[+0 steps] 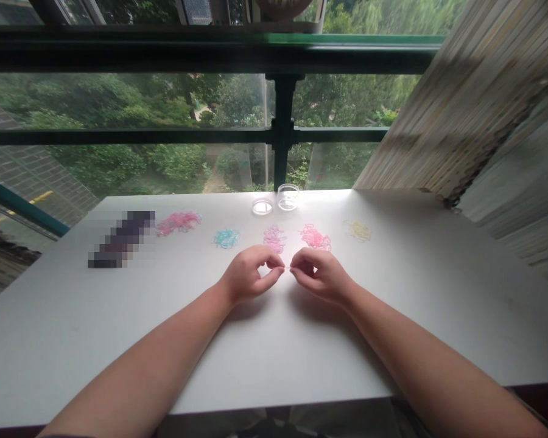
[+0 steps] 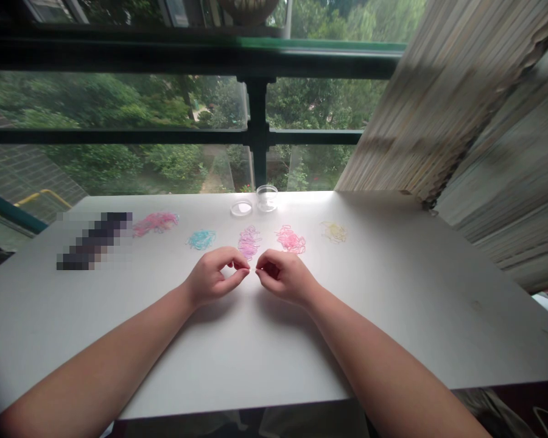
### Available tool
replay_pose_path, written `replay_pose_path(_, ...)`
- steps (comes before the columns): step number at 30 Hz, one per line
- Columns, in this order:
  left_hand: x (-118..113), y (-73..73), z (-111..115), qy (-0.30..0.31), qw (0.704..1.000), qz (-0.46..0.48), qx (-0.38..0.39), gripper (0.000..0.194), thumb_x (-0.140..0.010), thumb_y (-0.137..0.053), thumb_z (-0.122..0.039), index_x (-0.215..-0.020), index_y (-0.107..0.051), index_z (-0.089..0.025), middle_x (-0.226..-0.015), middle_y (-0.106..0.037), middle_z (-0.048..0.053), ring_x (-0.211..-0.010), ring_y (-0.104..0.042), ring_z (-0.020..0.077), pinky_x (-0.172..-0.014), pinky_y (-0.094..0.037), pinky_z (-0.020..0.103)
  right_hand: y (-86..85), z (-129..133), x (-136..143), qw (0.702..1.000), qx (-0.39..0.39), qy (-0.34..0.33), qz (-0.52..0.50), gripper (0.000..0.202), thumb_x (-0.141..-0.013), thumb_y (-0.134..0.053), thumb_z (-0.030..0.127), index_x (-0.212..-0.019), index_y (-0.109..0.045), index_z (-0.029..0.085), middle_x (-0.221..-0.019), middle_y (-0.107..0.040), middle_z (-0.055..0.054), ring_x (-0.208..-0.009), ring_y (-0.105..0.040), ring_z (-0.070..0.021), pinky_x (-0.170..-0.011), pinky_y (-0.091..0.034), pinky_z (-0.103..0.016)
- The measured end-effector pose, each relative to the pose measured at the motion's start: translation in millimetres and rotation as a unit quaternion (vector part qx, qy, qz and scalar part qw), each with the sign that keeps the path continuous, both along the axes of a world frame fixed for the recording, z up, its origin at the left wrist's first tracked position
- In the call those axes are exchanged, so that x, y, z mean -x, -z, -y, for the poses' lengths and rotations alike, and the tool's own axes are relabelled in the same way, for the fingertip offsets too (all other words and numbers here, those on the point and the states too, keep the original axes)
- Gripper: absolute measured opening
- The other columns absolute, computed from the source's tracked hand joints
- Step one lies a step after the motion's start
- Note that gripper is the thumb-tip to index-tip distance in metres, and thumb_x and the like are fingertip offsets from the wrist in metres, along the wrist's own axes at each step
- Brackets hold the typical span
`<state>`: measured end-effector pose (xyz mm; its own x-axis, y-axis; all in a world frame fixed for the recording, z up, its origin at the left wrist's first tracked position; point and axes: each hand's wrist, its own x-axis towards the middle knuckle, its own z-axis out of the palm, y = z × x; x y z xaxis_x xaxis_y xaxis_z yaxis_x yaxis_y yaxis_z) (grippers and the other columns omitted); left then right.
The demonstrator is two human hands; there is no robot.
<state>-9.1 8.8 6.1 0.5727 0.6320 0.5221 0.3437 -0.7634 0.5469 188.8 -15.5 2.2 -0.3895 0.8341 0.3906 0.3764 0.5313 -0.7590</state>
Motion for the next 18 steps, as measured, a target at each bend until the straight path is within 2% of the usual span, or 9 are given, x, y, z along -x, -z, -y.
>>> replay_pose_path(14,-0.5,1.1,-1.1,-0.006,0.999,-0.007,0.031,0.011,-0.081,-0.054,-0.023,-0.075,-0.060,-0.016,-0.069,-0.062,0.002,-0.065,-0.054,0.0123,-0.063,-0.042,0.025,-0.5,0.0,-0.2,1.000,0.006,-0.003,0.002,0.006,-0.075,-0.053,0.012,-0.072,-0.053,0.018,-0.055,-0.045,0.005,-0.048,-0.038,-0.0073,-0.047,-0.033,-0.020)
replay_pose_path(18,0.3,0.9,-1.5,-0.007,0.999,-0.006,0.039,0.010,-0.081,-0.055,-0.023,-0.077,-0.062,-0.016,-0.072,-0.063,0.003,-0.067,-0.056,0.0123,-0.064,-0.042,0.025,-0.2,-4.4,-6.4,1.000,-0.003,0.014,0.010,0.006,-0.075,-0.054,0.013,-0.072,-0.054,0.018,-0.056,-0.045,0.004,-0.049,-0.039,-0.0075,-0.047,-0.033,-0.020)
